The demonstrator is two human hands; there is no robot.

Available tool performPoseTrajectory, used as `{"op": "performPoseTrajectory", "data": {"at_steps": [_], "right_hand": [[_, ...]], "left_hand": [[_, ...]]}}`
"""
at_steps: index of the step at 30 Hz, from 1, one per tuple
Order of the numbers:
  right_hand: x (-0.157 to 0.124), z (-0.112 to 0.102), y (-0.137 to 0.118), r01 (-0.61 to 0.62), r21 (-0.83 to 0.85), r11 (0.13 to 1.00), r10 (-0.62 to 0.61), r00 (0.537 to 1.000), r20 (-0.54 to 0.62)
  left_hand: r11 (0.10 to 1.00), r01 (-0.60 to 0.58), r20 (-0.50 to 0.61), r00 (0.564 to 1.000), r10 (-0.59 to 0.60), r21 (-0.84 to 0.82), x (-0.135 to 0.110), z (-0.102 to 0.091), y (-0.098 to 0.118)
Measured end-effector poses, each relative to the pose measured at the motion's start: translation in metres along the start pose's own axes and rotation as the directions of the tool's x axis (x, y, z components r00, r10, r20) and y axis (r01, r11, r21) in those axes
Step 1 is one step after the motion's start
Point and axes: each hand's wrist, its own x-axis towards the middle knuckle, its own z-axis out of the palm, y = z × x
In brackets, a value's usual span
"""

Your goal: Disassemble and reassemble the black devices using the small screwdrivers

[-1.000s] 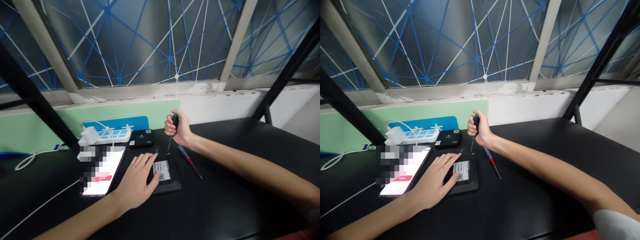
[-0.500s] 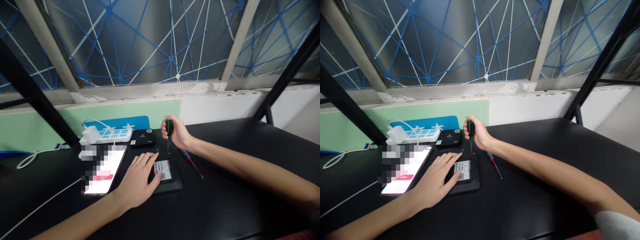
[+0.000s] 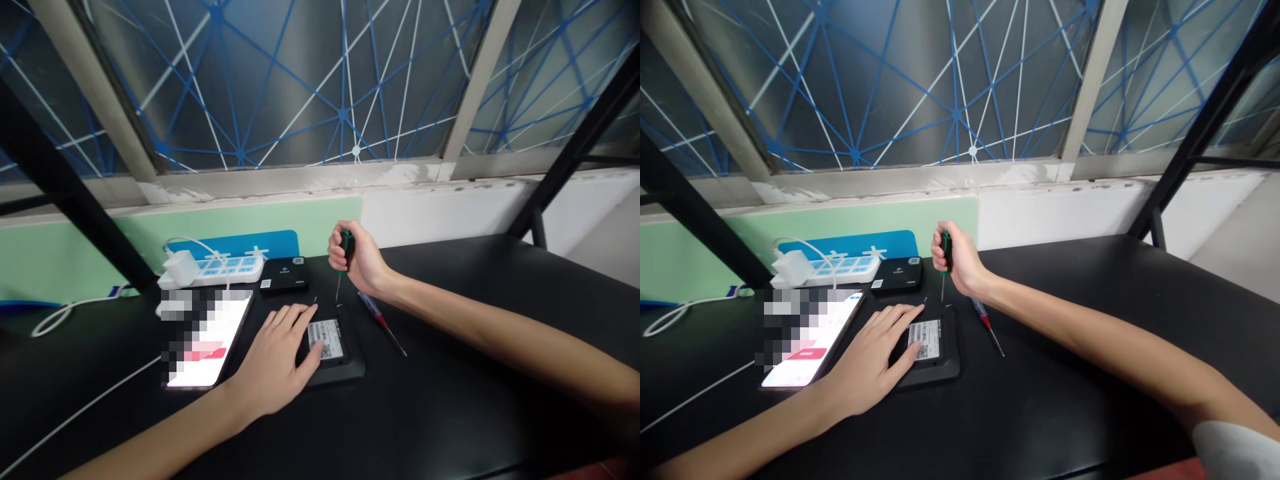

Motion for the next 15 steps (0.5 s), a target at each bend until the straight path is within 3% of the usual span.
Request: {"op": "performPoseTrajectory", "data": {"at_steps": [15], "right_hand": [[-0.0026,0.0007,0.0045,0.070,-0.102,0.992,-0.069,0.998,0.006]], "left_hand": [[1.000,-0.009,-0.011,1.000,0.009,0.010,0.0007,-0.0012,0.0010]]}}
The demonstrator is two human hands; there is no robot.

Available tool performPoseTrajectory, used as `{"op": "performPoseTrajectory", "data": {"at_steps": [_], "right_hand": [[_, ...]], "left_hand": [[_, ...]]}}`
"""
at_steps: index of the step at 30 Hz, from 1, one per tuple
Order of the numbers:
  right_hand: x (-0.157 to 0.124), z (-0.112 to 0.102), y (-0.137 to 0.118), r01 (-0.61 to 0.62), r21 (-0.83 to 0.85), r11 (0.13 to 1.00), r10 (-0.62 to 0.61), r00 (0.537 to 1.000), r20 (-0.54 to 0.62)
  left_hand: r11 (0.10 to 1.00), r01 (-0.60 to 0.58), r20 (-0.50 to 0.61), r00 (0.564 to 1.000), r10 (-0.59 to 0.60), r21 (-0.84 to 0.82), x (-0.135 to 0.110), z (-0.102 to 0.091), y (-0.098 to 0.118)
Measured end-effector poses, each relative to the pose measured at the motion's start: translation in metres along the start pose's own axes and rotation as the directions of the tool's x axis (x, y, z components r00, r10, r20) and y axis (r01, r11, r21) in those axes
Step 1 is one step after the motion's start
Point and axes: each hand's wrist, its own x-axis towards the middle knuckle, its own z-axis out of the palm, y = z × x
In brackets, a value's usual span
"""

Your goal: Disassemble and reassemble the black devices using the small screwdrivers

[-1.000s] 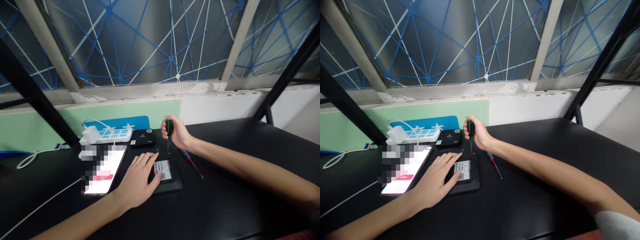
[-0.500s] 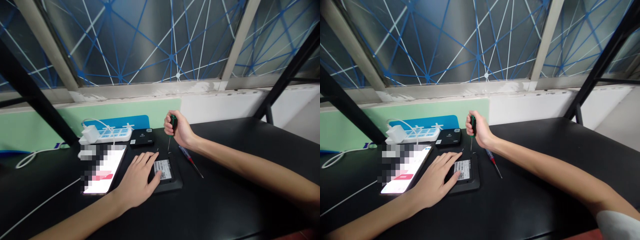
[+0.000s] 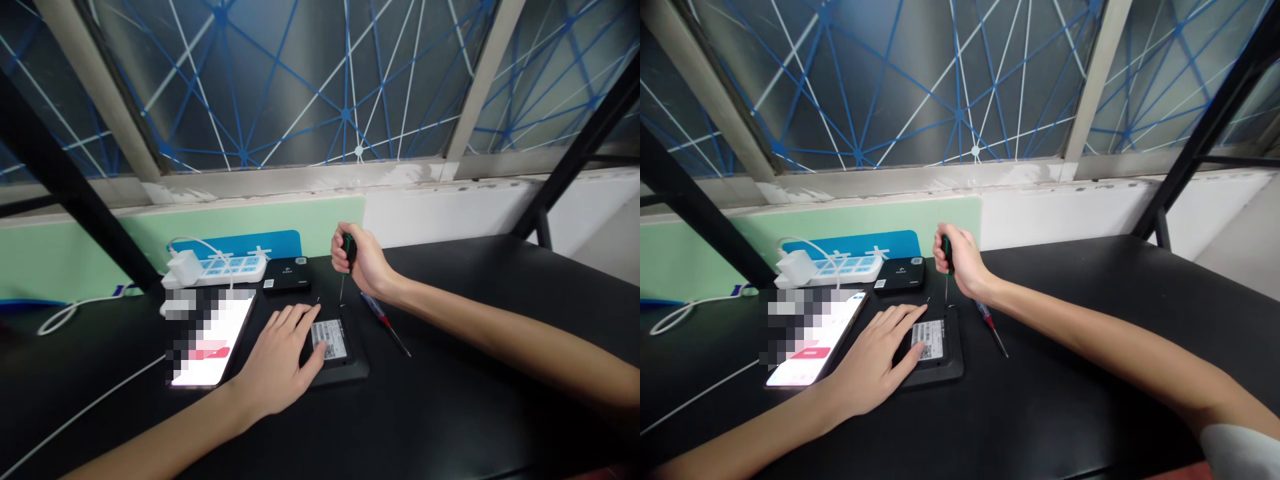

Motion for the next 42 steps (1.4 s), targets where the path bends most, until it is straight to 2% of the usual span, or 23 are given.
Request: {"op": "performPoseTrajectory", "data": {"at_steps": [7,11,17,23,33,39,42], "right_hand": [[0.004,-0.004,0.011,0.051,-0.006,0.999,-0.050,0.998,0.037],[0.010,-0.011,0.015,0.007,0.051,0.999,-0.010,0.999,0.049],[0.021,-0.024,0.020,-0.082,0.204,0.976,0.094,0.994,-0.049],[0.022,-0.026,0.023,-0.129,0.267,0.955,0.166,0.979,-0.122],[0.026,-0.030,0.020,-0.236,0.453,0.859,0.348,0.920,-0.180],[0.022,-0.028,0.025,-0.324,0.508,0.798,0.464,0.868,-0.176],[0.020,-0.026,0.025,-0.331,0.514,0.791,0.475,0.862,-0.175]], "left_hand": [[1.000,0.001,0.016,1.000,-0.001,0.006,-0.002,0.001,-0.001],[1.000,-0.005,0.009,1.000,0.005,0.015,-0.001,0.000,-0.001],[0.999,-0.031,-0.025,0.999,0.031,0.021,-0.002,0.000,-0.001],[0.997,-0.072,-0.024,0.997,0.072,0.018,-0.003,-0.002,-0.001],[0.986,-0.160,-0.043,0.986,0.162,0.051,-0.003,-0.008,0.004],[0.980,-0.187,-0.053,0.980,0.190,0.067,-0.003,-0.009,0.003],[0.980,-0.190,-0.065,0.979,0.194,0.067,-0.004,-0.008,0.003]]}}
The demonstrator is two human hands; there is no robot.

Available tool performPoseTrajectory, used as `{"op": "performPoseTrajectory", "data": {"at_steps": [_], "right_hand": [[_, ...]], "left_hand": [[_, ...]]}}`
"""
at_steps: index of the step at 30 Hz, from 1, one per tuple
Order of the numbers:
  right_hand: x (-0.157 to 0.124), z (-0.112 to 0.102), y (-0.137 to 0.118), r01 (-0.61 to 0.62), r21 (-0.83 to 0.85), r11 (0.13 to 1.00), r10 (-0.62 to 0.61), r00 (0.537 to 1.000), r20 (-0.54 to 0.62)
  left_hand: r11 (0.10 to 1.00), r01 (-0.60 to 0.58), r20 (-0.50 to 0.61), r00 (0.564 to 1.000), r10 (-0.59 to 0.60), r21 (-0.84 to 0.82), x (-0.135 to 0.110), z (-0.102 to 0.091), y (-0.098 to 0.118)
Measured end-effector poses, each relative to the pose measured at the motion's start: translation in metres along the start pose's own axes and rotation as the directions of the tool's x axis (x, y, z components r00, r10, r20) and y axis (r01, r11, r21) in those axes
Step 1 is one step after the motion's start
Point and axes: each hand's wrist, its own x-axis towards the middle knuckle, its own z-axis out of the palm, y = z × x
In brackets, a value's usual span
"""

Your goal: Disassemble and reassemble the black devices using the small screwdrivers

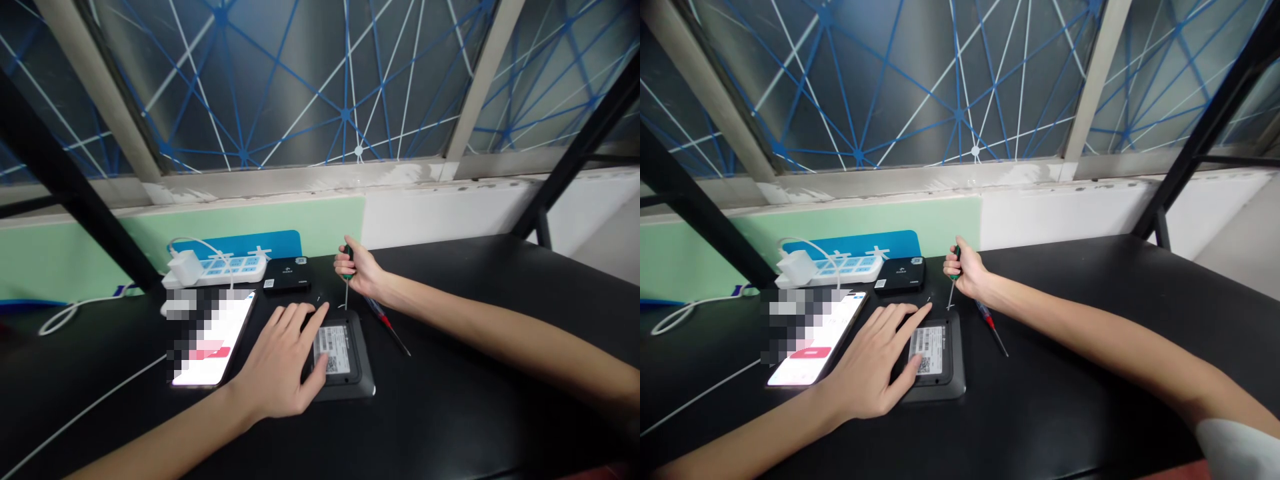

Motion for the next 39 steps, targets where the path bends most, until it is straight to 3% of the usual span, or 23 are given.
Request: {"op": "performPoseTrajectory", "data": {"at_steps": [12,14,19,25,35,39], "right_hand": [[-0.011,0.006,0.011,0.148,-0.137,0.980,-0.133,0.985,0.107],[-0.010,0.006,0.009,0.110,-0.103,0.988,-0.102,0.991,0.081],[-0.004,0.003,0.002,-0.119,0.004,0.993,0.119,0.992,0.038],[-0.003,0.002,0.000,-0.234,-0.017,0.972,0.235,0.971,0.035],[-0.007,0.003,0.012,-0.013,-0.126,0.992,0.021,0.998,0.060],[-0.010,0.005,0.016,0.020,-0.167,0.986,-0.009,0.998,0.068]], "left_hand": [[1.000,0.016,0.010,1.000,-0.016,-0.025,0.001,0.000,0.000],[1.000,0.012,0.004,1.000,-0.012,-0.019,0.001,0.000,0.000],[0.998,-0.037,-0.023,0.999,0.036,-0.045,0.001,-0.002,0.000],[0.992,-0.096,-0.022,0.995,0.094,-0.080,0.000,-0.003,0.000],[0.998,0.006,0.008,1.000,-0.006,-0.068,0.001,0.000,0.000],[0.997,0.017,0.015,1.000,-0.016,-0.070,0.002,-0.001,0.000]]}}
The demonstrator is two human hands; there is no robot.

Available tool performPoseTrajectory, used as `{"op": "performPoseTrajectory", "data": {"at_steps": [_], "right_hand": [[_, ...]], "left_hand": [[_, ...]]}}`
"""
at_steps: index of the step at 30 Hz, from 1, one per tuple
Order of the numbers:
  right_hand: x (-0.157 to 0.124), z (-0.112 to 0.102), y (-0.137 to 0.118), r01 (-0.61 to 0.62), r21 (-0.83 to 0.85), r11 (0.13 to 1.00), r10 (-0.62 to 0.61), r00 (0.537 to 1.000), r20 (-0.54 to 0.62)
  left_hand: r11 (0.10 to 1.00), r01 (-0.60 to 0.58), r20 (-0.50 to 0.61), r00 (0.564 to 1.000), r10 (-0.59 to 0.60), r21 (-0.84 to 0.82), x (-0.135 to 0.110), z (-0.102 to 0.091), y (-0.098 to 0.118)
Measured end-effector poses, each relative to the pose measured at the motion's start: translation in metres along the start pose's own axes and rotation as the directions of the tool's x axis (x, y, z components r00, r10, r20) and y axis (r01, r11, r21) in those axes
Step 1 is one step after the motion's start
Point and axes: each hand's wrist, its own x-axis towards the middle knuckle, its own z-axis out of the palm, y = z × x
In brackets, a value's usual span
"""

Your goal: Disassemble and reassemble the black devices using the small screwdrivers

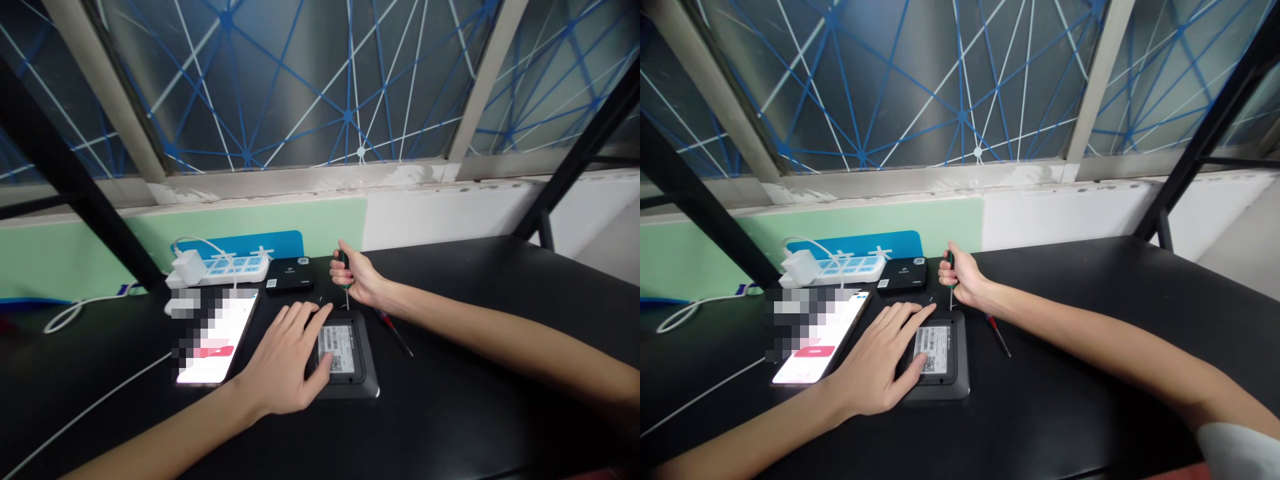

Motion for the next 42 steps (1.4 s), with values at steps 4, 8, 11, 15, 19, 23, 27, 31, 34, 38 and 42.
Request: {"op": "performPoseTrajectory", "data": {"at_steps": [4,8,11,15,19,23,27,31,34,38,42], "right_hand": [[-0.002,0.001,0.000,0.068,-0.037,0.997,-0.069,0.998,-0.008],[-0.003,0.000,0.003,0.218,-0.124,0.968,-0.204,0.972,0.115],[-0.001,-0.003,0.005,0.258,-0.114,0.959,-0.242,0.961,0.134],[0.003,-0.006,-0.002,0.297,-0.068,0.952,-0.293,0.954,0.063],[0.002,-0.002,-0.016,0.434,-0.119,0.893,-0.429,0.901,0.063],[-0.003,0.005,-0.025,0.476,-0.338,0.812,-0.449,0.879,0.160],[-0.009,0.006,-0.033,0.468,-0.753,0.463,-0.312,0.881,0.356],[-0.018,0.006,-0.044,0.410,-0.903,-0.133,-0.051,0.907,0.419],[-0.022,0.005,-0.047,0.373,-0.841,-0.392,0.063,0.923,0.380],[-0.019,0.001,-0.043,0.332,-0.805,-0.492,0.076,0.937,0.340],[-0.014,-0.003,-0.041,0.270,-0.819,-0.507,0.082,0.961,0.265]], "left_hand": [[1.000,0.024,0.014,1.000,-0.024,-0.008,0.001,0.001,0.000],[0.997,0.080,0.033,0.996,-0.079,-0.020,0.001,0.002,-0.001],[0.996,0.094,0.042,0.995,-0.093,-0.012,0.001,0.003,-0.002],[0.994,0.107,0.040,0.993,-0.107,-0.001,0.000,0.003,-0.002],[0.994,0.111,0.042,0.993,-0.111,0.001,-0.001,0.004,-0.002],[0.993,0.117,0.025,0.993,-0.117,0.004,0.000,0.004,-0.002],[0.993,0.122,0.008,0.993,-0.122,-0.001,0.000,0.004,-0.003],[0.992,0.130,-0.001,0.992,-0.130,-0.011,0.001,0.004,-0.003],[0.990,0.137,-0.010,0.990,-0.138,-0.018,0.001,0.005,-0.003],[0.990,0.137,-0.020,0.990,-0.137,-0.025,0.000,0.006,-0.003],[0.990,0.137,-0.014,0.990,-0.137,-0.028,0.000,0.005,-0.003]]}}
